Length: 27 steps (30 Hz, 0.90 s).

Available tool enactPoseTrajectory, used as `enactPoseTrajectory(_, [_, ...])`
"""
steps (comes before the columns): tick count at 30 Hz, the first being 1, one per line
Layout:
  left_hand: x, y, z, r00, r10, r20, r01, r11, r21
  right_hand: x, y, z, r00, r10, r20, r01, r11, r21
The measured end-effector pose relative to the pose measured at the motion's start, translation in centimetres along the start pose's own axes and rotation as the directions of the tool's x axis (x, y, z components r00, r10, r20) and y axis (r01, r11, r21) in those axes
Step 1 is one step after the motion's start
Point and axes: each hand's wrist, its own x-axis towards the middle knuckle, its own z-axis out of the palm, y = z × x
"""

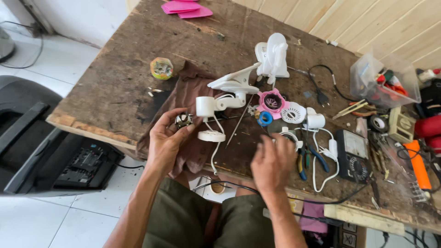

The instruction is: The person uses a screwdriver to work on the internal components of a small white electric fan motor. They then pick up a second fan motor and continue to use the screwdriver on it.

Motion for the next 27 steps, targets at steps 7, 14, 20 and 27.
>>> enactPoseTrajectory(7, [0.7, -1.3, -0.4, 0.995, 0.042, 0.089, -0.058, 0.981, 0.187, 4.0, -6.4, 3.1, 0.949, 0.181, 0.259, -0.266, 0.901, 0.343])
enactPoseTrajectory(14, [0.8, -2.1, -1.1, 0.994, 0.035, 0.104, -0.055, 0.978, 0.199, 6.9, -5.3, 4.3, 0.650, 0.404, 0.643, -0.610, 0.782, 0.125])
enactPoseTrajectory(20, [1.5, -3.9, -2.8, 0.991, 0.013, 0.137, -0.034, 0.988, 0.151, 7.1, -1.1, 4.1, 0.623, 0.437, 0.648, -0.779, 0.280, 0.561])
enactPoseTrajectory(27, [1.1, -2.7, -2.0, 0.985, 0.016, 0.170, -0.037, 0.992, 0.119, 11.6, 2.4, -6.1, 0.829, 0.279, 0.485, -0.413, -0.278, 0.867])
